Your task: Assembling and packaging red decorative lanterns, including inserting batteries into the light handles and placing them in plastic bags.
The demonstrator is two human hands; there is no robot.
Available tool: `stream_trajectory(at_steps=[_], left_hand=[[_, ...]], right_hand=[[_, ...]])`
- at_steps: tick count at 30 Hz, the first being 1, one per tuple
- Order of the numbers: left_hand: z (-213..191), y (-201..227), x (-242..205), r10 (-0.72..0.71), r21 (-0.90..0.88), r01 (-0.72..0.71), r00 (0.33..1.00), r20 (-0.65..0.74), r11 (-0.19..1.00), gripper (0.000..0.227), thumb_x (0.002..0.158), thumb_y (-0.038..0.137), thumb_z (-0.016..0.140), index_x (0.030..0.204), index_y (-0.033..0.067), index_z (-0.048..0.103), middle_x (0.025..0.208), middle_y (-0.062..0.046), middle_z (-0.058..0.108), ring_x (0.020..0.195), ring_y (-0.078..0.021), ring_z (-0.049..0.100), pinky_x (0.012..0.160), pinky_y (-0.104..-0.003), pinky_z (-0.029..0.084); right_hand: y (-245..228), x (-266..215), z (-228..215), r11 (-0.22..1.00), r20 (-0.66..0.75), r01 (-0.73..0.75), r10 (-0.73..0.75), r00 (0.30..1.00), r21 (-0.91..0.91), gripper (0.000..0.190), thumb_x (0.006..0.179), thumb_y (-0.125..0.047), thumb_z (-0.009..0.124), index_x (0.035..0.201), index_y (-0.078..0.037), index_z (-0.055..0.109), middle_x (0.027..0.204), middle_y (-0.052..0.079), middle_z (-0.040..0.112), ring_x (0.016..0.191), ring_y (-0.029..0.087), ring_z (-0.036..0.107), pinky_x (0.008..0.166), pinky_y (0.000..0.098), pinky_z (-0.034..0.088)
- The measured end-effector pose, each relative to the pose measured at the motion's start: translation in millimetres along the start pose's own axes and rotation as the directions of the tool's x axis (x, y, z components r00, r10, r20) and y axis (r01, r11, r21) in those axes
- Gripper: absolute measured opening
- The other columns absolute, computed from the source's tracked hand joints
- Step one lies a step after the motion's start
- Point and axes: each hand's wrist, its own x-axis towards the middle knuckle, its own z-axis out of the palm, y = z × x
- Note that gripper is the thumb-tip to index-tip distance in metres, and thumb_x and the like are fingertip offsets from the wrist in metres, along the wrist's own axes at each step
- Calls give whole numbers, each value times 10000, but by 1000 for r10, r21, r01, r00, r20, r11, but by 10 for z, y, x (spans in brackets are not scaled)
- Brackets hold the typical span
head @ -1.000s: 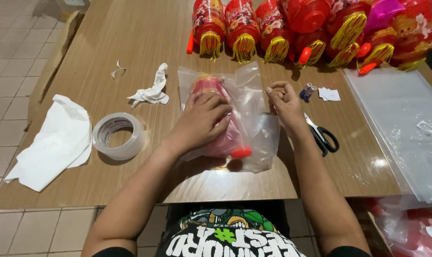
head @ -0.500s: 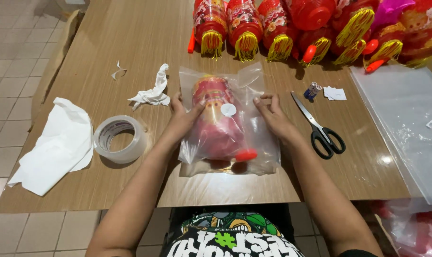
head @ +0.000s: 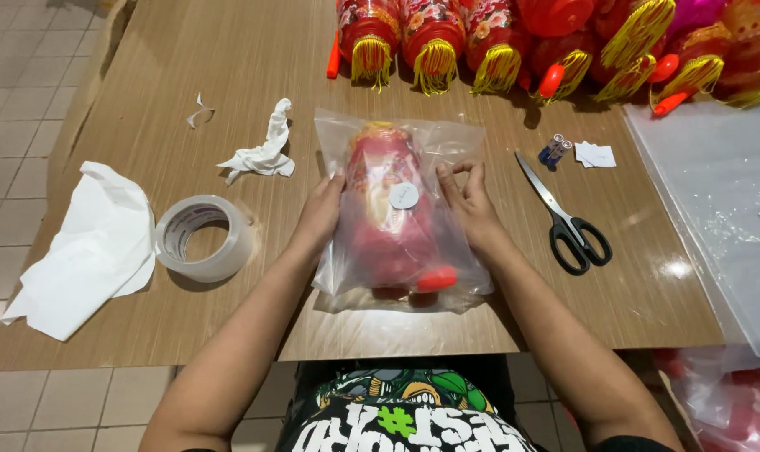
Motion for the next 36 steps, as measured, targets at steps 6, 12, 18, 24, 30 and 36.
stream_trajectory(at_steps=[6, 12, 18, 24, 30, 36], left_hand=[[-80, -705, 553, 78, -247, -93, 995, -69, 965, 236, 1077, 329, 529, 976, 185, 687, 744, 65, 641, 643, -63, 606, 592, -206, 447], [-52, -316, 296, 128, -348, -149, 988, -82, 925, 212, 1089, 275, 519, 1017, 155, 678, 777, 52, 655, 674, -64, 655, 613, -197, 506], [-105, -292, 197, -40, -535, 33, 999, -2, 844, 420, 1021, 589, 509, 860, 209, 586, 719, 69, 603, 641, -48, 593, 587, -171, 466], [-86, 431, -142, -193, -458, 387, 890, 414, 800, 631, 809, 672, 702, 1048, 88, 701, 979, -132, 754, 818, -274, 751, 690, -439, 633], [-22, 195, -41, -242, -430, 476, 836, 492, 767, 889, 779, 501, 833, 1482, 95, 472, 1285, -241, 673, 1055, -415, 719, 802, -619, 596], [113, 142, -149, -228, -568, 548, 812, 537, 615, 777, 775, 281, 897, 1411, 71, 503, 1197, -230, 714, 993, -398, 735, 773, -634, 591]], right_hand=[[250, 162, -113, 999, 19, 51, -51, 999, 18, 377, 1077, -409, 591, 1239, -161, 358, 769, 14, 561, 600, 98, 545, 527, 176, 446], [-207, -70, 10, 983, -75, 170, -175, 982, -68, 348, 1065, -317, 639, 1274, -156, 412, 617, -84, 486, 521, 12, 456, 493, 128, 351], [-425, -195, 96, 963, -127, 259, -268, 955, -79, 310, 1078, -278, 643, 1277, -175, 429, 570, -95, 483, 496, -9, 417, 493, 122, 313], [-195, -66, -13, 950, -150, 301, -311, 939, -86, 302, 1078, -236, 656, 1277, -193, 432, 536, -84, 482, 464, -2, 429, 486, 120, 322], [-345, -190, 182, 955, -104, 297, -294, 950, 10, 230, 1090, -222, 603, 1265, -170, 464, 497, -64, 473, 445, 20, 452, 471, 136, 323], [-532, -382, 403, 946, -98, 314, -306, 947, 80, 210, 1078, -259, 606, 1260, -207, 515, 518, -70, 519, 434, -5, 432, 476, 126, 393]])
